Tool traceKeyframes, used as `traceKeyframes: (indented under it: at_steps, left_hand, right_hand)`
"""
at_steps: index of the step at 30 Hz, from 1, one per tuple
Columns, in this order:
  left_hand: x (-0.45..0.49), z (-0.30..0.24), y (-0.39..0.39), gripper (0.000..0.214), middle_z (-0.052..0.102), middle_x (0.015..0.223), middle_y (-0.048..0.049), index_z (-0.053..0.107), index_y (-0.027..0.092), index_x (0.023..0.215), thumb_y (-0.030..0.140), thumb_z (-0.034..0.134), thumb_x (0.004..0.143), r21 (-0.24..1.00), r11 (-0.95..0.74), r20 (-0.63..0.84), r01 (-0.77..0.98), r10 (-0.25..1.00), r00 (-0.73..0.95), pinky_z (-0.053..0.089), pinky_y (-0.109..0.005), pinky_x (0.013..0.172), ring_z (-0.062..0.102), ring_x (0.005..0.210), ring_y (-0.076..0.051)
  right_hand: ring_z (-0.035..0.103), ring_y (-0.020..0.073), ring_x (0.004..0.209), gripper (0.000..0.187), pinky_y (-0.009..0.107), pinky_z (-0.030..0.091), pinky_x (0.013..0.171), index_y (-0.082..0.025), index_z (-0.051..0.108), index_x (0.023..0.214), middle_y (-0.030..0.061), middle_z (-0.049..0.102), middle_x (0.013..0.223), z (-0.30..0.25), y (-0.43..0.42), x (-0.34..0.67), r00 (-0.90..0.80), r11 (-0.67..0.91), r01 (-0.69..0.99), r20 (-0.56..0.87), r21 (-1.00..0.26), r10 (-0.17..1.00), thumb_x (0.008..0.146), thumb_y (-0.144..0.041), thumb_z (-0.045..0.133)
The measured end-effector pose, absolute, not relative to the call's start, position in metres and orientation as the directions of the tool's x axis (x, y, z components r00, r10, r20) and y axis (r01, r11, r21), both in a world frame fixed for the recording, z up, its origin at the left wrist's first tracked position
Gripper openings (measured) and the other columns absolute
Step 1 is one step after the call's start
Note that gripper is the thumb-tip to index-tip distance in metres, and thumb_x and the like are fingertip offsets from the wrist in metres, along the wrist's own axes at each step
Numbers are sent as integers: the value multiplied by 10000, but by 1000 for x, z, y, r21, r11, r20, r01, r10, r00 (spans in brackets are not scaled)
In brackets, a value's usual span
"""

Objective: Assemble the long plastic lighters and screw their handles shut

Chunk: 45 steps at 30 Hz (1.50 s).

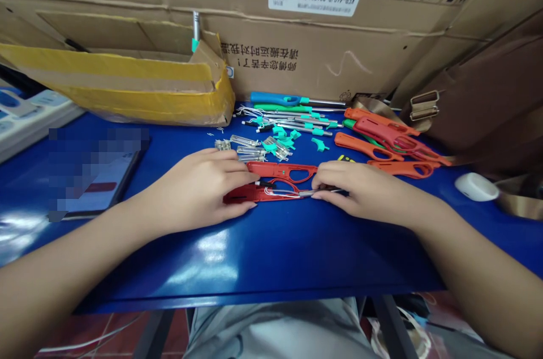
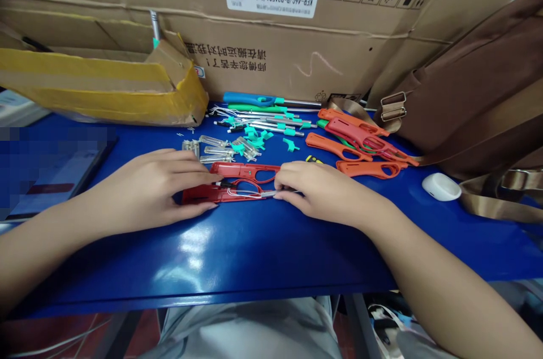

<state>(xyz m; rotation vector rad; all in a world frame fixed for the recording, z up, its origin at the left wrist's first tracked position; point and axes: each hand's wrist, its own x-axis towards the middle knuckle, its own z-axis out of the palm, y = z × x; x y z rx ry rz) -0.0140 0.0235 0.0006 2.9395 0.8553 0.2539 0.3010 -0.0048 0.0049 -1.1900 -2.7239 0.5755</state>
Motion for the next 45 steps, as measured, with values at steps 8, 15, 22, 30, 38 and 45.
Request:
traceKeyframes:
  at_steps: [8,15,22,30,38,45]
  left_hand:
    - [-12,-4,21,296,741,988,-70,733,223,1130,421,619,941,136,-845,172,517,534,828,517,-375,826,662,880,-246]
    - [-10,-4,20,264,736,1007,-66,719,190,1124,368,620,956,139,-861,196,490,509,838,530,-367,827,678,884,-232]
    - [-7,-4,18,239,734,1030,-67,707,179,1123,338,628,963,153,-867,210,474,498,842,536,-368,828,681,889,-231]
    - [-8,-6,17,243,726,1023,-69,705,177,1138,339,619,979,179,-858,191,481,510,839,538,-358,819,684,907,-229]
    - [-9,-9,19,220,724,1057,-62,697,192,1129,330,633,971,221,-849,186,480,520,833,554,-367,833,691,954,-237]
    - [-9,-10,20,212,722,1064,-61,695,198,1124,331,628,973,237,-849,187,473,517,835,559,-369,828,691,958,-238]
  right_hand:
    - [639,220,904,199,353,470,811,-219,681,932,53,685,954,2,-6,302,-691,666,695,3,-271,722,1023,-317,533]
    - [643,225,961,151,356,479,832,-207,681,1029,62,705,1023,3,-9,299,-687,675,694,51,-251,725,1015,-288,554]
    - [642,178,869,182,310,478,778,-187,699,972,46,689,952,-4,-7,294,-663,622,664,56,-414,746,1020,-289,556]
    - [651,164,867,147,294,485,788,-190,723,957,45,698,960,-7,-3,292,-642,567,639,44,-520,765,993,-282,615]
    - [650,169,906,135,302,486,821,-196,721,988,43,693,985,-6,-6,294,-645,579,659,37,-480,764,1000,-246,596]
    - [630,160,861,87,285,457,761,-190,698,933,30,671,932,-5,-11,291,-614,570,699,46,-431,788,972,-210,624]
